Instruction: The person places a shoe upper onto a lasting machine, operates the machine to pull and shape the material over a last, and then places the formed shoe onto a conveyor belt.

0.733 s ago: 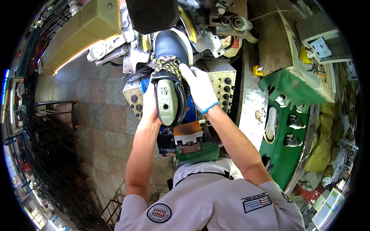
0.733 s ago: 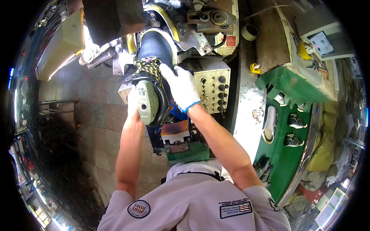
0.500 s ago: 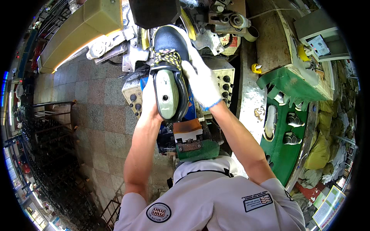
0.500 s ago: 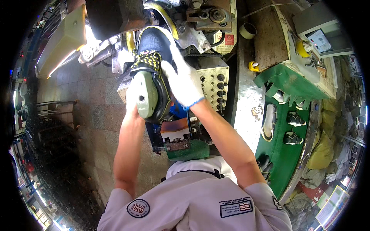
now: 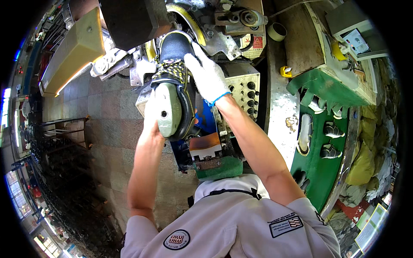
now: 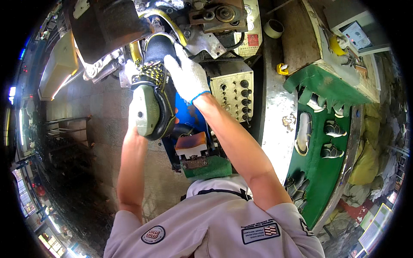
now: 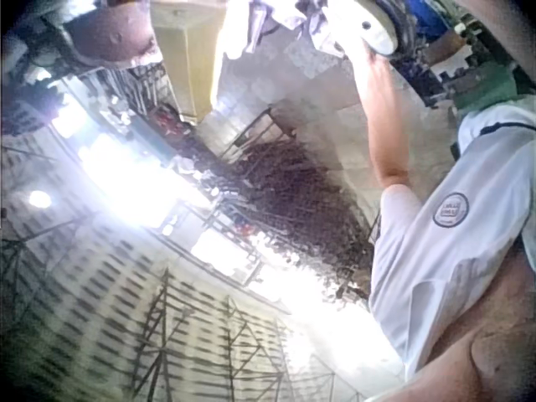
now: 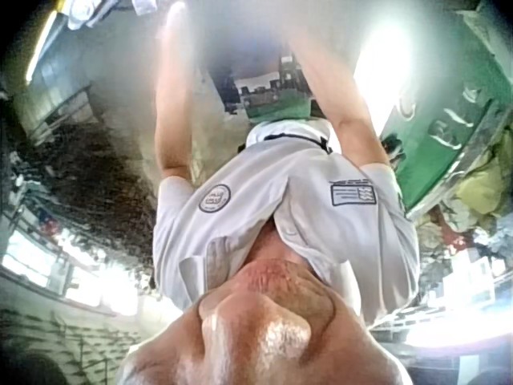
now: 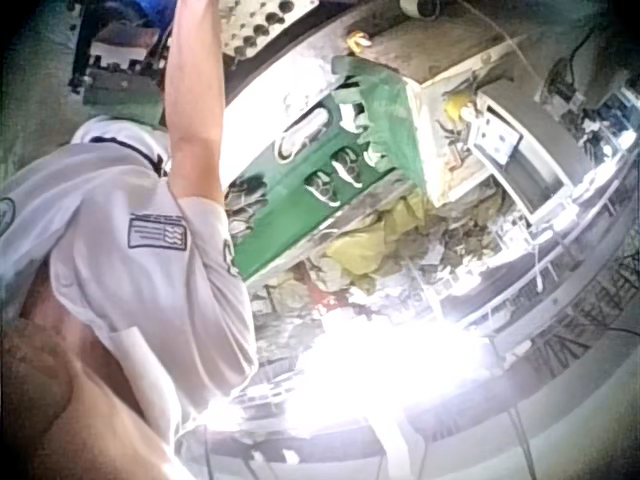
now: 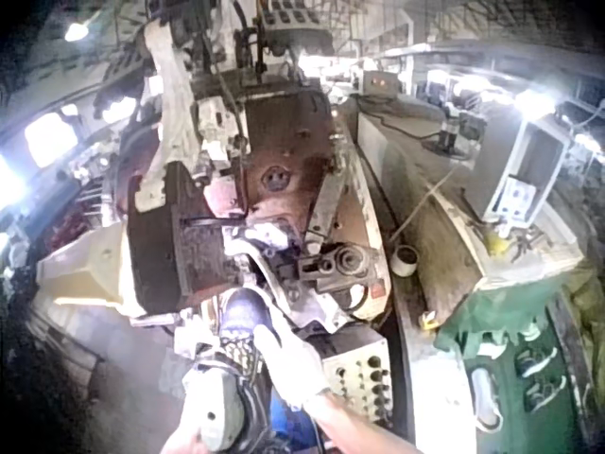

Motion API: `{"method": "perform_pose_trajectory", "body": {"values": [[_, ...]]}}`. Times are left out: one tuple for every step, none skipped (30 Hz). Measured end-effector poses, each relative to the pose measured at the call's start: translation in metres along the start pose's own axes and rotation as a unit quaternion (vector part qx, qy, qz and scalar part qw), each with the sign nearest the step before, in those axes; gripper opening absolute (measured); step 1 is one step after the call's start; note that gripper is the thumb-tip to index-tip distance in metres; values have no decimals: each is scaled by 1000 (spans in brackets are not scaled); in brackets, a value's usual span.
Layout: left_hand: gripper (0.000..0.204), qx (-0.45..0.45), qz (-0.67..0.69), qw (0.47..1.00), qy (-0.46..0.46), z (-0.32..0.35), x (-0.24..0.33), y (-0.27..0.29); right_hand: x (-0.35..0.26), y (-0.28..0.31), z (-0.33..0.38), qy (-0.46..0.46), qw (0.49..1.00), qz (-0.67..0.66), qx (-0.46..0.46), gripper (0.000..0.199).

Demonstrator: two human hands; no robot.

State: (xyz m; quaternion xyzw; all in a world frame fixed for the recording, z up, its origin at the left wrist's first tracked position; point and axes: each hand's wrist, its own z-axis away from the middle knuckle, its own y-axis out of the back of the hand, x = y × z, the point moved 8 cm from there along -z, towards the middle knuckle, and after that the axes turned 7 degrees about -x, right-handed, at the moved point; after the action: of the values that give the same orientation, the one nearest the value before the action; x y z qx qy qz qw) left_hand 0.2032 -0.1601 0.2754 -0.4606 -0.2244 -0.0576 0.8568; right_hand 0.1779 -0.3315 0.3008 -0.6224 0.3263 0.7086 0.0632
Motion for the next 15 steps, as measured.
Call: {"method": "perform_pose_trajectory", "body": {"values": [[62, 37, -1, 999, -6, -2, -6, 1, 6, 1, 4, -27, 999, -16, -11, 67], [67, 58, 8, 998, -15, -4, -15, 0, 10, 0, 10, -53, 998, -33, -22, 68], [72, 78, 18, 996, -28, -6, -19, 7, 13, -4, 15, -76, 995, -49, -35, 69], [70, 44, -2, 998, -55, -9, -17, 17, 17, -11, 25, -80, 994, -57, -50, 70], [66, 80, 14, 992, -97, -16, -16, 27, 25, -14, 27, -49, 994, -90, -33, 70], [65, 84, 8, 992, -94, -16, -18, 22, 28, -16, 30, -17, 992, -124, -19, 69], [64, 89, 3, 992, -92, -15, -19, 18, 35, -21, 28, -9, 983, -181, -9, 68], [63, 85, -2, 991, -100, -17, -17, 16, 34, -24, 25, 2, 971, -239, -1, 67], [62, 88, -16, 991, -100, -15, -16, 13, 32, -28, 23, 16, 951, -309, 7, 66], [61, 90, -28, 990, -100, -14, -15, 9, 30, -28, 21, 29, 926, -377, 15, 65], [60, 97, -40, 989, -102, -11, -12, 8, 29, -29, 23, 14, 938, -345, 7, 63], [58, 85, -29, 992, -91, -7, -12, 4, 29, -26, 26, -2, 950, -312, 0, 62], [57, 73, -18, 994, -79, -6, -14, 2, 29, -25, 30, -17, 960, -279, -7, 61], [55, 90, -6, 990, -107, -11, -13, 11, 26, -22, 36, -31, 967, -254, 14, 57], [52, 110, 5, 985, -137, -15, -13, 20, 26, -24, 39, -26, 967, -251, 27, 56]]}}
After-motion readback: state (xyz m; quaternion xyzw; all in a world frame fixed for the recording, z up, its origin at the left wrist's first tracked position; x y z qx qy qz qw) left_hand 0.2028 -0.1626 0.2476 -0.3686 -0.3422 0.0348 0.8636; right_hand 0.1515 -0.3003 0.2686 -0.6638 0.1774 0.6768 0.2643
